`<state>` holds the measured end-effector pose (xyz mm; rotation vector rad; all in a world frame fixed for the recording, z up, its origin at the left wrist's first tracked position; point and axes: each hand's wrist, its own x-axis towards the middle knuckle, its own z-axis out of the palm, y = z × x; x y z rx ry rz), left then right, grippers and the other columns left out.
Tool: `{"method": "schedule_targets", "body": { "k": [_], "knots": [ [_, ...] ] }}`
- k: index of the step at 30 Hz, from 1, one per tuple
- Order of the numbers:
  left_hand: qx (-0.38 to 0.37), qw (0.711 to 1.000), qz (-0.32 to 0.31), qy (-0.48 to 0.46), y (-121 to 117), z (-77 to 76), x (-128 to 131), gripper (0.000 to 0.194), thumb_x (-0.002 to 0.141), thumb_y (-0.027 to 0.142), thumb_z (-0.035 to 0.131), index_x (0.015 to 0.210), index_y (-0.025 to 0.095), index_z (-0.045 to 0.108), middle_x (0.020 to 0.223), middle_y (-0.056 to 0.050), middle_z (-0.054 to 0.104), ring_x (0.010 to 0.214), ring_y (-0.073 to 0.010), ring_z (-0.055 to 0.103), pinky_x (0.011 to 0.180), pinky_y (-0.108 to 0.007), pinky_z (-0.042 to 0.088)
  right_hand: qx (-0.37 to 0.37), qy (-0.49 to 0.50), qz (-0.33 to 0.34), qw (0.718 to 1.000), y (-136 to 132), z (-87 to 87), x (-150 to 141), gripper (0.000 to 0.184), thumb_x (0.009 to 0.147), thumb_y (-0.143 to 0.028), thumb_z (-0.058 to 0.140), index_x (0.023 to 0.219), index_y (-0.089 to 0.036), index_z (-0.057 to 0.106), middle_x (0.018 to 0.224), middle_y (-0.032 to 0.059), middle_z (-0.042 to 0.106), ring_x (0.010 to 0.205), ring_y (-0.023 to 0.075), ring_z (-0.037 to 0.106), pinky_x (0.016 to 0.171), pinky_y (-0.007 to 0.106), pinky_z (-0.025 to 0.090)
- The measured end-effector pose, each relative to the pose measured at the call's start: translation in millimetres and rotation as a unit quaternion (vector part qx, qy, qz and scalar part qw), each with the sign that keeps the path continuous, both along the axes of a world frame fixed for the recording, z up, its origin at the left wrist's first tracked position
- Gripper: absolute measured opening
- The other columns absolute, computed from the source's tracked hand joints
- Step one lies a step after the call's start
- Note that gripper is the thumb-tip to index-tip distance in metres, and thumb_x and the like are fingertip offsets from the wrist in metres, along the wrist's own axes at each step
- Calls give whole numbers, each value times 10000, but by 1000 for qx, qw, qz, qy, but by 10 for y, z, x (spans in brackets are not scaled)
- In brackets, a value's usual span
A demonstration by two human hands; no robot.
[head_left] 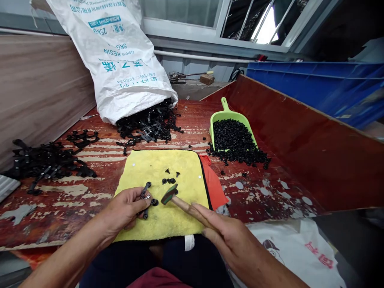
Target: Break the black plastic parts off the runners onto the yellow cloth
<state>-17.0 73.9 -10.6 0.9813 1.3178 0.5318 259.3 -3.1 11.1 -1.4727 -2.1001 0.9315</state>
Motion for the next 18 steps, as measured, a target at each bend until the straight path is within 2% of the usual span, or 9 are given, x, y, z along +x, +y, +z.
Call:
{"method": "schedule_targets", "body": {
  "k": [6,10,14,18],
  "knots": [
    [-19,1000,-2,-4,27,26,17,361,664,454,722,839,186,555,484,96,472,337,-8,157,357,-184,75,108,-56,15,992,15,-160,-107,518,1009,-225,391,1517,-323,360,1152,69,714,897,205,709,802,333,580],
    [-20,1000,14,-8,54,56,47,352,657,440,725,829,189,549,488,96,481,341,-1,136,356,-179,65,105,-126,25,986,52,-221,-136,542,998,-196,388,1523,-325,340,1007,48,729,813,223,706,691,342,585],
    [-14,999,29,-16,51,40,55,336,676,435,734,827,193,555,496,99,479,339,5,122,355,-175,49,136,-73,-7,988,50,-213,-149,545,1018,-214,367,1548,-311,281,1164,74,709,899,199,706,801,329,579],
    [-20,999,12,-37,19,7,22,327,724,448,721,840,196,549,506,87,484,348,-1,136,362,-180,53,113,-84,15,990,33,-216,-178,535,992,-187,389,1518,-283,363,1040,68,745,818,203,720,763,321,591]
  ]
}}
